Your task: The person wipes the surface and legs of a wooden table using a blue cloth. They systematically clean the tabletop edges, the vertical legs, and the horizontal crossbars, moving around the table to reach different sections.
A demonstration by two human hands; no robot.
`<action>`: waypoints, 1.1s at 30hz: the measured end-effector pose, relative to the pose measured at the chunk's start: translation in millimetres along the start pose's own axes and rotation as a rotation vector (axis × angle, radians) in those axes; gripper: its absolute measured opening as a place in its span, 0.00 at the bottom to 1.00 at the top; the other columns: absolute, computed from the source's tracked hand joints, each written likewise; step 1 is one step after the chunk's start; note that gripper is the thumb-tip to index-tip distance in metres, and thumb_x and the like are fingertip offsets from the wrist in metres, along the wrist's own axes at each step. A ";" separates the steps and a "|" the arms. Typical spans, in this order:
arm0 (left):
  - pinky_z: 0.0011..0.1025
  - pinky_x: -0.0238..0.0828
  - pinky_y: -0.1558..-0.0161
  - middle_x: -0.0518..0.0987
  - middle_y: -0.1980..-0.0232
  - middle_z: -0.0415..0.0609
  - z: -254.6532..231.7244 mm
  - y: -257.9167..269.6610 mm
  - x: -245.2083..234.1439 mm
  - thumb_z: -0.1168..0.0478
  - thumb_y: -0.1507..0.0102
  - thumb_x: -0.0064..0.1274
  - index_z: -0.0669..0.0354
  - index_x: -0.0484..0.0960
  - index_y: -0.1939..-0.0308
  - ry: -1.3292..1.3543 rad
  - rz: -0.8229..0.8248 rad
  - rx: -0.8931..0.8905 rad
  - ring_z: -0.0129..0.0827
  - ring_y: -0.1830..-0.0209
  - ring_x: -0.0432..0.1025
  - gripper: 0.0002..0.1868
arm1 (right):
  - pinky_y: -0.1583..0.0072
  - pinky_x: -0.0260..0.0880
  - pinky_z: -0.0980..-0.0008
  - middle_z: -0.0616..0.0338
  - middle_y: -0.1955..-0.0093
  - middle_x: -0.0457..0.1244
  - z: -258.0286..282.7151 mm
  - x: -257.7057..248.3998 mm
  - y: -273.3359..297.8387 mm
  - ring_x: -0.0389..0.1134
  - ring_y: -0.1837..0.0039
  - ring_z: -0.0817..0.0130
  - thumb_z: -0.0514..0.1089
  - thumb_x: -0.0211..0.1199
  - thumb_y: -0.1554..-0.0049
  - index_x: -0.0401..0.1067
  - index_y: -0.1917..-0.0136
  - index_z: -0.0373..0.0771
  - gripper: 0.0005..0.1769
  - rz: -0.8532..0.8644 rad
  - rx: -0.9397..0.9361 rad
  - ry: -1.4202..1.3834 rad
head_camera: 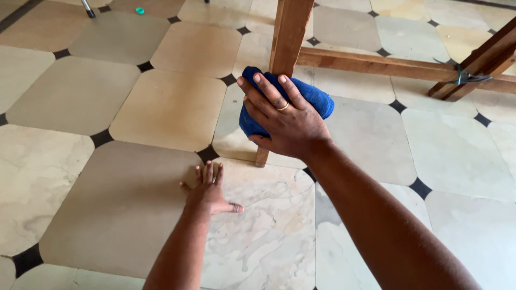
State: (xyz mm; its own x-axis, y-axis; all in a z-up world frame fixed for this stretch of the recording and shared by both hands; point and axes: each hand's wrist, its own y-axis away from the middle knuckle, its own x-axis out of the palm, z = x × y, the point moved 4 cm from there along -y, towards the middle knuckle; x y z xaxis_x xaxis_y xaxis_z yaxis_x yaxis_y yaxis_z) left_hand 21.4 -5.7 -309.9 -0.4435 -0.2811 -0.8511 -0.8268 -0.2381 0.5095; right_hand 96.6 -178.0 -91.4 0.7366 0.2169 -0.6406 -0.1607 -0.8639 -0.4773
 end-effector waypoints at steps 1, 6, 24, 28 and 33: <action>0.74 0.32 0.27 0.24 0.13 0.40 0.1 1.6 -0.8 0.19 0.57 0.64 0.35 0.28 0.17 -0.009 0.009 -0.002 0.45 0.14 0.23 0.80 | 0.19 0.42 0.49 0.60 0.14 0.48 2.0 0.6 1.4 0.41 0.15 0.60 0.67 0.63 0.44 0.71 0.29 0.44 0.37 0.029 -0.007 -0.018; 0.72 0.23 0.26 0.23 0.14 0.41 2.8 4.3 3.7 0.16 0.60 0.62 0.35 0.26 0.18 0.003 -0.013 0.015 0.45 0.14 0.21 0.81 | 0.18 0.40 0.51 0.61 0.14 0.47 8.7 0.8 5.1 0.41 0.14 0.61 0.69 0.66 0.47 0.70 0.27 0.46 0.42 0.057 -0.053 0.065; 0.64 0.26 0.26 0.52 0.18 0.50 31.9 -9.9 39.7 0.34 0.32 0.33 0.44 0.51 0.21 0.106 -0.743 0.074 0.49 0.18 0.42 0.39 | 0.18 0.41 0.60 0.67 0.15 0.48 71.2 79.2 54.9 0.43 0.15 0.71 0.51 0.51 0.34 0.62 0.21 0.49 0.29 0.114 -0.186 0.187; 0.63 0.26 0.26 0.51 0.18 0.50 29.4 -13.3 37.4 0.34 0.32 0.33 0.44 0.51 0.21 0.088 -0.704 0.064 0.50 0.18 0.41 0.39 | 0.18 0.39 0.60 0.68 0.15 0.47 84.7 97.4 66.2 0.43 0.15 0.72 0.50 0.49 0.35 0.59 0.21 0.50 0.29 0.160 -0.194 0.148; 0.62 0.25 0.26 0.48 0.18 0.49 28.5 -16.6 36.7 0.34 0.33 0.32 0.44 0.50 0.21 0.072 -0.668 0.060 0.49 0.18 0.40 0.40 | 0.20 0.39 0.58 0.65 0.15 0.46 105.4 106.5 80.3 0.44 0.16 0.68 0.49 0.50 0.38 0.55 0.20 0.52 0.33 0.299 -0.188 0.020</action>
State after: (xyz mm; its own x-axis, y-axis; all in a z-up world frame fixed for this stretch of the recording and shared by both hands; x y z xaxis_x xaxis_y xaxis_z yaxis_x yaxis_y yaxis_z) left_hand 9.1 14.5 -353.2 0.1917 -0.1530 -0.9694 -0.9344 -0.3305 -0.1326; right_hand 92.9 -176.3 -261.4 0.6880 -0.0654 -0.7227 -0.2488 -0.9568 -0.1503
